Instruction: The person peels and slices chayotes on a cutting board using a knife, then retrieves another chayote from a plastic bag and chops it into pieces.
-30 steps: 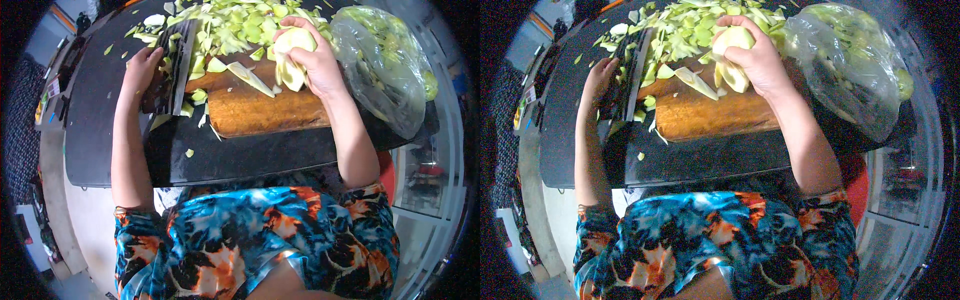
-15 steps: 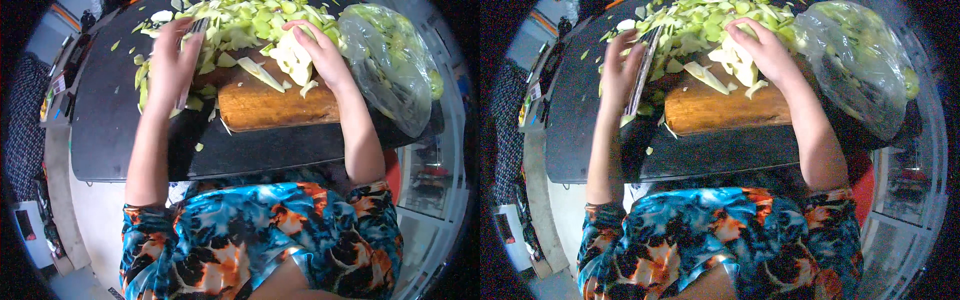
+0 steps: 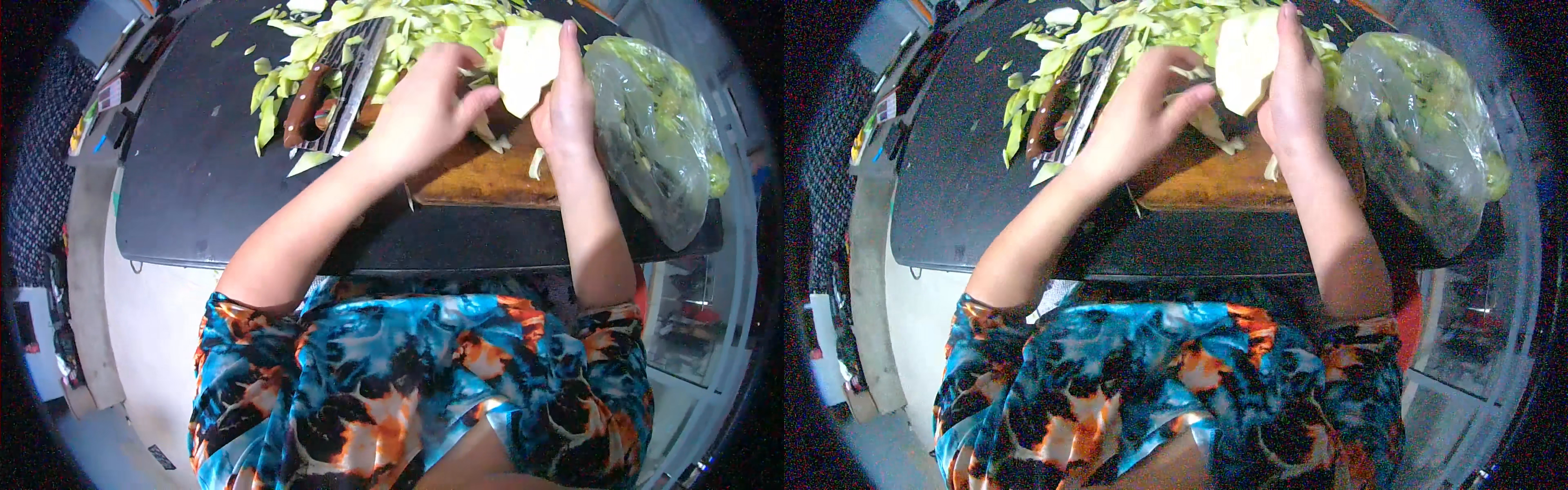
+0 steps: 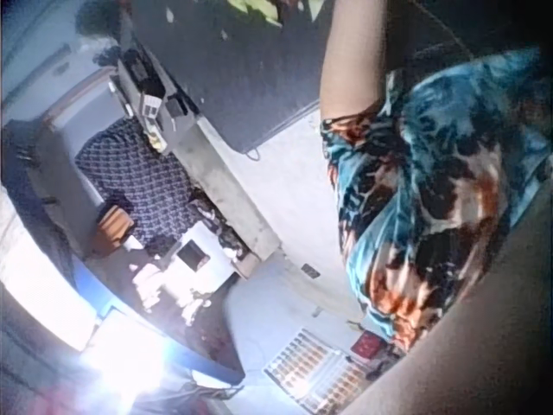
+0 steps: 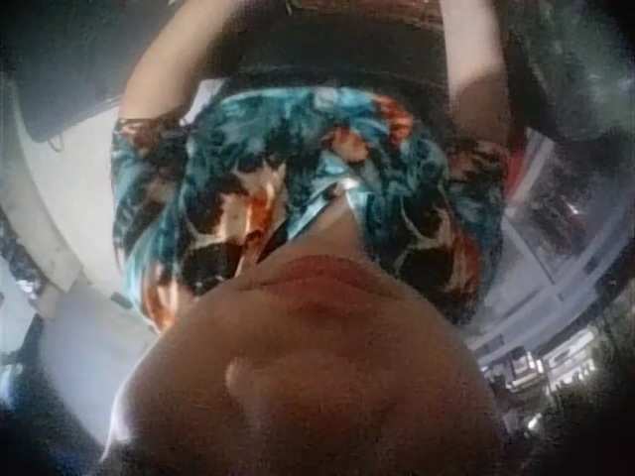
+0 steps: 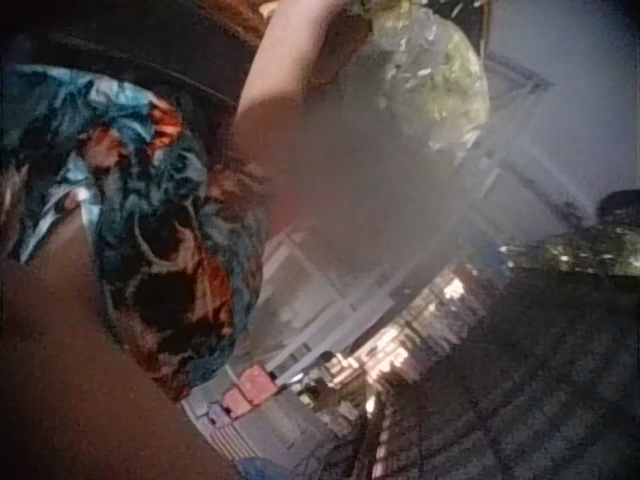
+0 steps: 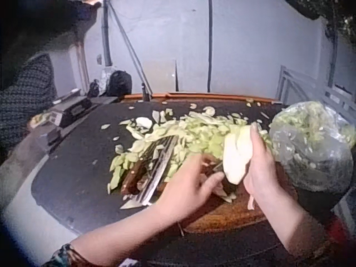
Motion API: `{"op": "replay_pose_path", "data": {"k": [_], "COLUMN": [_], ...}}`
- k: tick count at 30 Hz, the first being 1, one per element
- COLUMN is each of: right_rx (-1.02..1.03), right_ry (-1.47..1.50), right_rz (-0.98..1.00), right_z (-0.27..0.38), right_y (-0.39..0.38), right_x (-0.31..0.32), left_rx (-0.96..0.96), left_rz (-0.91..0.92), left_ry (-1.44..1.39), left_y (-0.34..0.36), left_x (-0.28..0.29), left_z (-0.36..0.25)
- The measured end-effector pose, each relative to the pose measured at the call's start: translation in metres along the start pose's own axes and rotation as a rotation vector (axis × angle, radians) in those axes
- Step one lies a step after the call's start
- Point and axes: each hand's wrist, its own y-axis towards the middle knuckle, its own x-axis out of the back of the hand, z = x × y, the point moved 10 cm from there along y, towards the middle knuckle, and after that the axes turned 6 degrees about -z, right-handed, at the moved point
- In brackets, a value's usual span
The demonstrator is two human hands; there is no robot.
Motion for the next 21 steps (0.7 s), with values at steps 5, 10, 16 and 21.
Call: {"op": "replay_pose_path", "data": {"k": [5,10,16,21], "right_rx": [-0.028,0.101,0.525,0.517], "right_ry": [-0.176,-0.129,-1.185,-1.328], "right_rz": [0.273,0.219,0.883,1.113], "right_z": [-0.009,-0.037,-0.122,-0.177], "right_y": [-0.025,0.048,-0.034,-0.083], "right_x": [-0.095,-0.105,-0.198,-0.214], "left_rx": [0.158,0.145,-0.033,-0.053], "left_rz": [0.067,-0.278,-0.61,-0.465], "left_ry": [-0.616,-0.591,-0.397,-0.408], "left_y": [0.007,0.013,0.002,0.008], "left_x": [0.022,0.091,0.163,0.142], "left_z": [0.024,0.021,0.009,-0.005]}}
